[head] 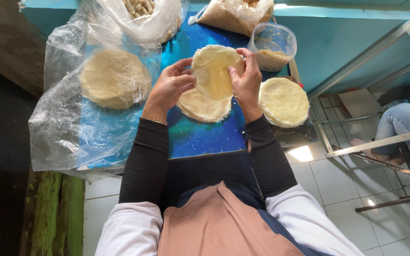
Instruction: The person sits at a table and stretches thin translucent dough sheets by hand, peeling each thin layer from a dough ball and stacking the stretched sheets on a pile. They repeat the stretch-and-stack cycle with both hands, handling several dough balls and a container of filling or powder on the table.
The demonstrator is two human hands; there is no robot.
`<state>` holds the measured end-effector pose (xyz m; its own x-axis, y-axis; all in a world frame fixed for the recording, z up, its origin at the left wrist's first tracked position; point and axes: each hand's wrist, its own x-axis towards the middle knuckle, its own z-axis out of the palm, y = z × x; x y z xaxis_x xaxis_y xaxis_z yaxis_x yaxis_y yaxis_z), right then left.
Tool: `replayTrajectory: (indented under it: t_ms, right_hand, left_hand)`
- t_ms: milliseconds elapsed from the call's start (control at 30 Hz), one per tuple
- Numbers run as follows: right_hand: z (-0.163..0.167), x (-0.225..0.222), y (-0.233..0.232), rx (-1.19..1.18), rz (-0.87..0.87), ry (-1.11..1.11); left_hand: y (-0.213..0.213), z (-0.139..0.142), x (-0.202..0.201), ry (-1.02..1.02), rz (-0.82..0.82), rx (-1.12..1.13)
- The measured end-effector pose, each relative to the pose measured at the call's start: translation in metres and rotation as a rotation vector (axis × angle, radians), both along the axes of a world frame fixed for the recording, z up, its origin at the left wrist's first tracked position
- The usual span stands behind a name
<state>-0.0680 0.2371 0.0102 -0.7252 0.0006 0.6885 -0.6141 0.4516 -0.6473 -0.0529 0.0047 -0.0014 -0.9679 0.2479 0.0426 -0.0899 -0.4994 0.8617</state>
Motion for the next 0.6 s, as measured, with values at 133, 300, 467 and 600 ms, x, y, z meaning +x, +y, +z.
replayTrajectory:
  t_ms: [133,300,467,600]
  right_hand:
    - [0.003,0.009,-0.003,0.243,-0.125,0.131]
    - [0.005,0.012,-0.008,0.135,0.227,-0.136]
    - [0.003,0.011,-0.008,0.126,0.474,-0.429]
    - [-0.002,0.009,-0.007,0.017,0.502,-0.353]
  left_hand:
    - [0.001,-0.007,-0.004,-0.048,0.091,-0.062]
    - [0.002,-0.010,-0.006,-0.123,0.134,-0.110]
    - [-0.001,-0.007,-0.002,-0.027,0.034,-0.025]
    - [0.001,-0.002,0.000,0.027,-0.014,-0.004]
